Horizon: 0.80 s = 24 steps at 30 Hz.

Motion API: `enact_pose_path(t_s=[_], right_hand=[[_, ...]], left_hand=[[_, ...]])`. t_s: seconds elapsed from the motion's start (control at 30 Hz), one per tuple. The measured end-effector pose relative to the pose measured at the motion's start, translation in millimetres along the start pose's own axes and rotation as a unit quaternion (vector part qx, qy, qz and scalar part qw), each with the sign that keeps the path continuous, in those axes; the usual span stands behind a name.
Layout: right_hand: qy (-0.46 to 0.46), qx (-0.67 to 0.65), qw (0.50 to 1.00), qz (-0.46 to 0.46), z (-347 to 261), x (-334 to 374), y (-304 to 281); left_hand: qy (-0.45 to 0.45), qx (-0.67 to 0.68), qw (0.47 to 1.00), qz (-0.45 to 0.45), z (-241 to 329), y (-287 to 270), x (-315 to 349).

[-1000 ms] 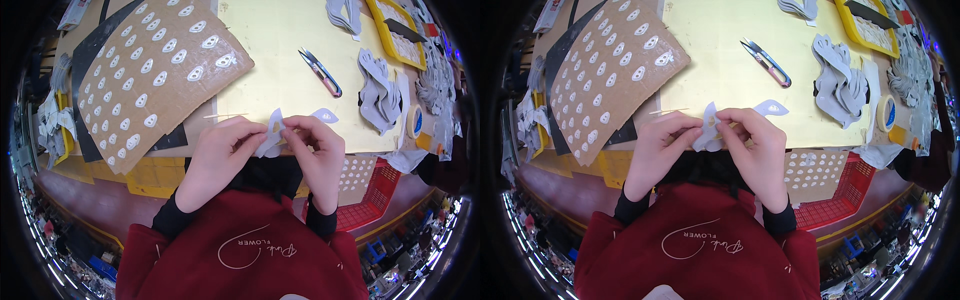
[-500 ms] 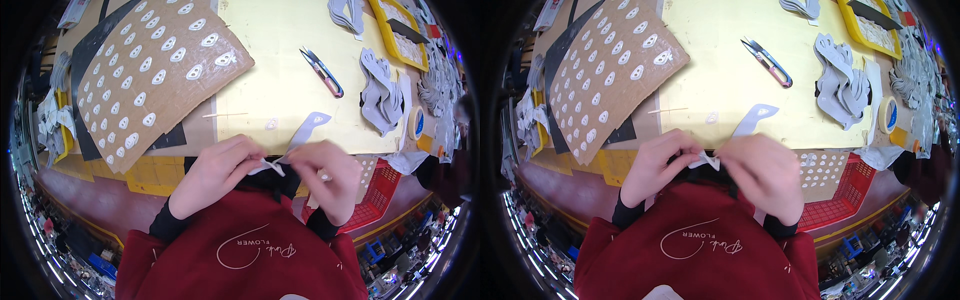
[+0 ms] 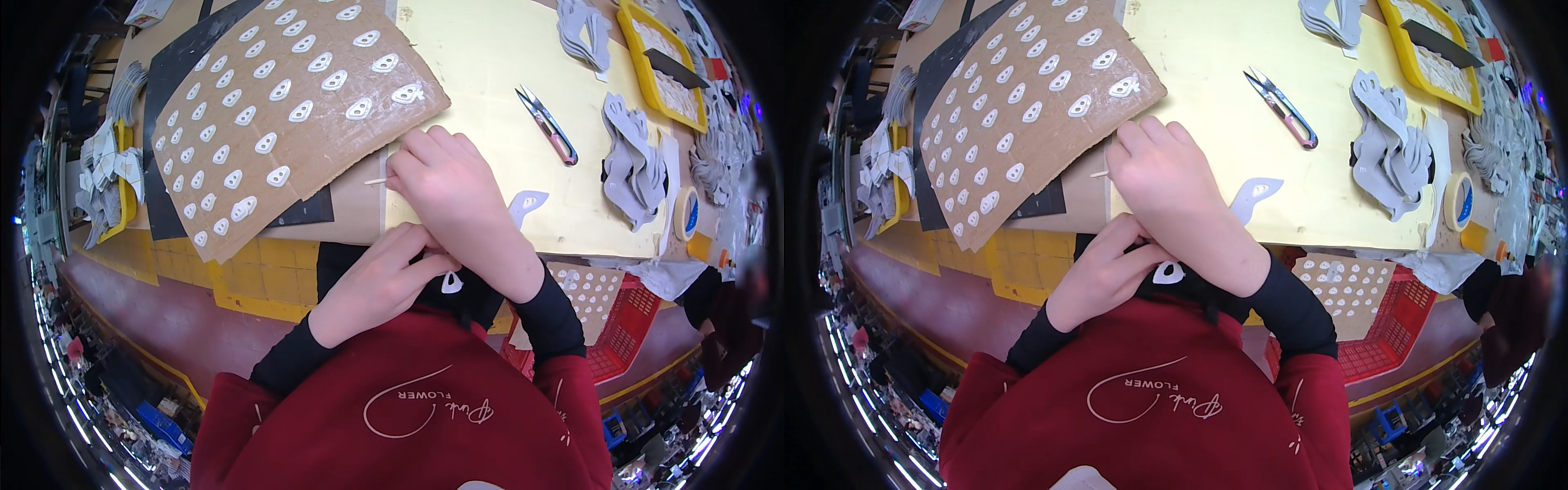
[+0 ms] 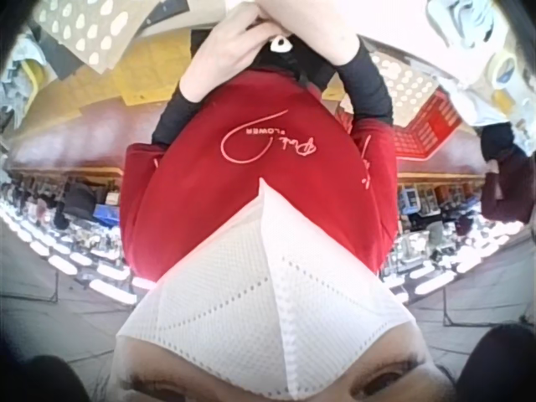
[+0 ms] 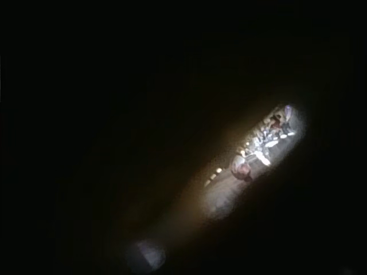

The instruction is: The person repeatedly picks small white circular pieces from a cardboard sheet and presses them onto gray cutout shapes on a yellow work surface. The person handles the pieces one at a time, aligning and attaching them to the cutouts.

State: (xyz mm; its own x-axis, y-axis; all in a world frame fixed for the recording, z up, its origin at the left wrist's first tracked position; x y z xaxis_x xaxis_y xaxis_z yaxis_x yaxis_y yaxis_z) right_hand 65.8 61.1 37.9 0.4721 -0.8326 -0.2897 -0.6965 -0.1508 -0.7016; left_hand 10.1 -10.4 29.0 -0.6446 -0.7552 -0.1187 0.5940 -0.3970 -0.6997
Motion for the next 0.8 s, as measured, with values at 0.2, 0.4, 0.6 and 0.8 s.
enact_pose_path(t_s=[0.2,0.4,0.6,0.8], right_hand=[[-0.003,-0.045,0.995,0.085,5.1,11.9,-54.9],[0.136,-0.060,0.985,0.088,32.0,70.2,-85.5],[0.109,-0.015,0.992,0.069,25.8,78.5,-68.3],[0.082,0.034,0.994,0.057,22.1,72.2,-64.0]], left_hand=[[0.029,-0.116,0.992,0.040,6.7,1.0,4.5],[0.018,-0.155,0.987,0.034,8.0,10.7,-6.6],[0.007,-0.170,0.985,0.027,8.2,14.1,-10.4],[-0.004,-0.173,0.985,0.018,6.3,15.1,-10.1]])
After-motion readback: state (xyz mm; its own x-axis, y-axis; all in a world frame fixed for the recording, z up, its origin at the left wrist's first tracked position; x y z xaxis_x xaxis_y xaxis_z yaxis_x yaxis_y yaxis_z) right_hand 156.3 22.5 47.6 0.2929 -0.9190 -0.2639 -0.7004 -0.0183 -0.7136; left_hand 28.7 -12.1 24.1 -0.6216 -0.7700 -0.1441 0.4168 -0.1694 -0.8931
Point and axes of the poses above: each hand's wrist, its own x-axis away from the middle knuckle, its own y-axis out of the palm, z = x × y, the point moved 9 cm from there along -x, towards the middle knuckle, and after that the axes turned 15 degrees about -x, right-handed, at the moved point
